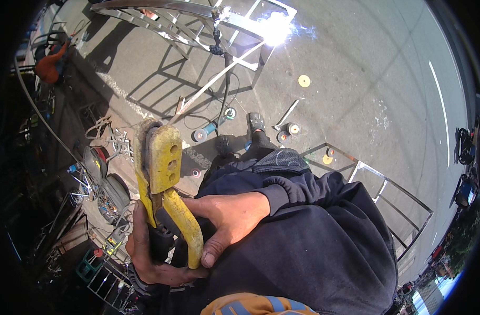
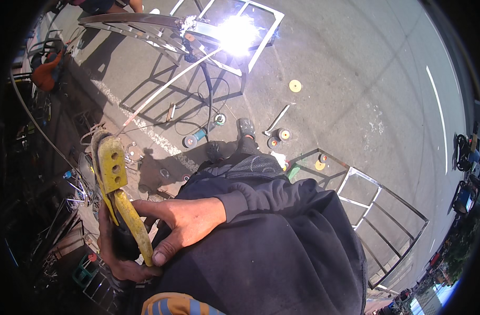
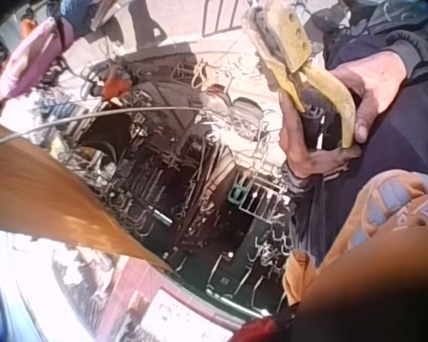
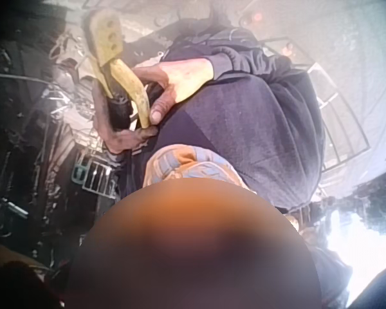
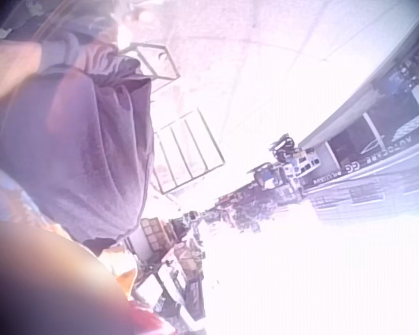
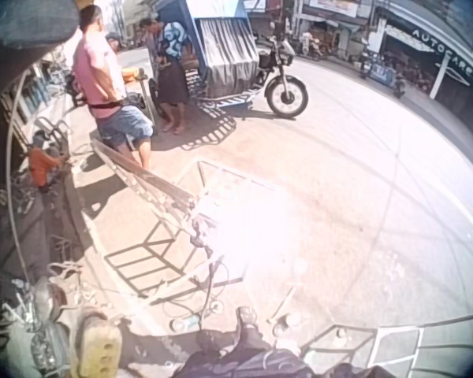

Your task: The person grinds a metal frame with an angle grinder, then welds a metal rod to the frame using a welding gun. They position the rod, clamp it, and weld it in place.

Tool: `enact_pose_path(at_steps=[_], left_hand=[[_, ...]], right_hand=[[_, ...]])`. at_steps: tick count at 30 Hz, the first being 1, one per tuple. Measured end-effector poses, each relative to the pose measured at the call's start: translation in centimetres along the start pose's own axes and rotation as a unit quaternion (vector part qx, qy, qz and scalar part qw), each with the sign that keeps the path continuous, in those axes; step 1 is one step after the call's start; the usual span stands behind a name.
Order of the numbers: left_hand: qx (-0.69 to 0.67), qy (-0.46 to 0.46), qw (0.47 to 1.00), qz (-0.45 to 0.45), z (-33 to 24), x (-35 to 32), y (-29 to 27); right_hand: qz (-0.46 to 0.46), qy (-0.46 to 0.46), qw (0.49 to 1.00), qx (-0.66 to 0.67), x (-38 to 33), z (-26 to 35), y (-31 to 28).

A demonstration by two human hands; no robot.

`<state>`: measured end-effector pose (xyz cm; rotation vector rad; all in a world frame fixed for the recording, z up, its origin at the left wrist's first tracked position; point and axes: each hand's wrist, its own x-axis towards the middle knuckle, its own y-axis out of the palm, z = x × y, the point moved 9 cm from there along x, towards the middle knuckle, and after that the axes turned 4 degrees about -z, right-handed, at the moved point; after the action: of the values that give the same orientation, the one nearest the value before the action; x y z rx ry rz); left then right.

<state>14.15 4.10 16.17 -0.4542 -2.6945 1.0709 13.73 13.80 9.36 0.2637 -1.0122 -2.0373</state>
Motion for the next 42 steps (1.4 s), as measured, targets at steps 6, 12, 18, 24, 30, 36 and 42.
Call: enact_pose_path(at_steps=[6, 12, 18, 24, 30, 36, 42], left_hand=[[0.054, 0.052, 0.997, -0.025, -0.3, -0.9, -0.2], [0.126, 0.082, 0.981, -0.119, -2.1, 0.1, 0.1], [0.21, 0.023, 0.904, -0.372, -4.4, 0.2, 1.1], [0.196, 0.075, 0.973, -0.096, -2.4, 0.0, -0.3], [0.188, 0.089, 0.978, 0.022, -1.0, -1.3, -0.5], [-0.09, -0.092, 0.98, 0.149, 2.3, -1.7, 0.0], [-0.024, -0.081, 0.985, 0.151, 2.2, -1.4, 0.6]], right_hand=[[0.016, 0.0, 0.999, -0.03, 0.1, 0.0, 0.1], [0.009, -0.037, 0.997, -0.065, 0.4, 0.3, 0.2], [0.01, -0.022, 0.999, -0.049, 0.3, 0.0, 0.2], [0.009, -0.022, 0.997, -0.07, 0.1, -0.2, 0.0], [0.001, -0.03, 0.997, -0.072, 0.0, -0.1, 0.0], [0.004, -0.015, 0.997, -0.069, 0.0, -0.3, 0.0], [0.003, -0.004, 0.999, -0.04, 0.0, 0.0, 0.0]])
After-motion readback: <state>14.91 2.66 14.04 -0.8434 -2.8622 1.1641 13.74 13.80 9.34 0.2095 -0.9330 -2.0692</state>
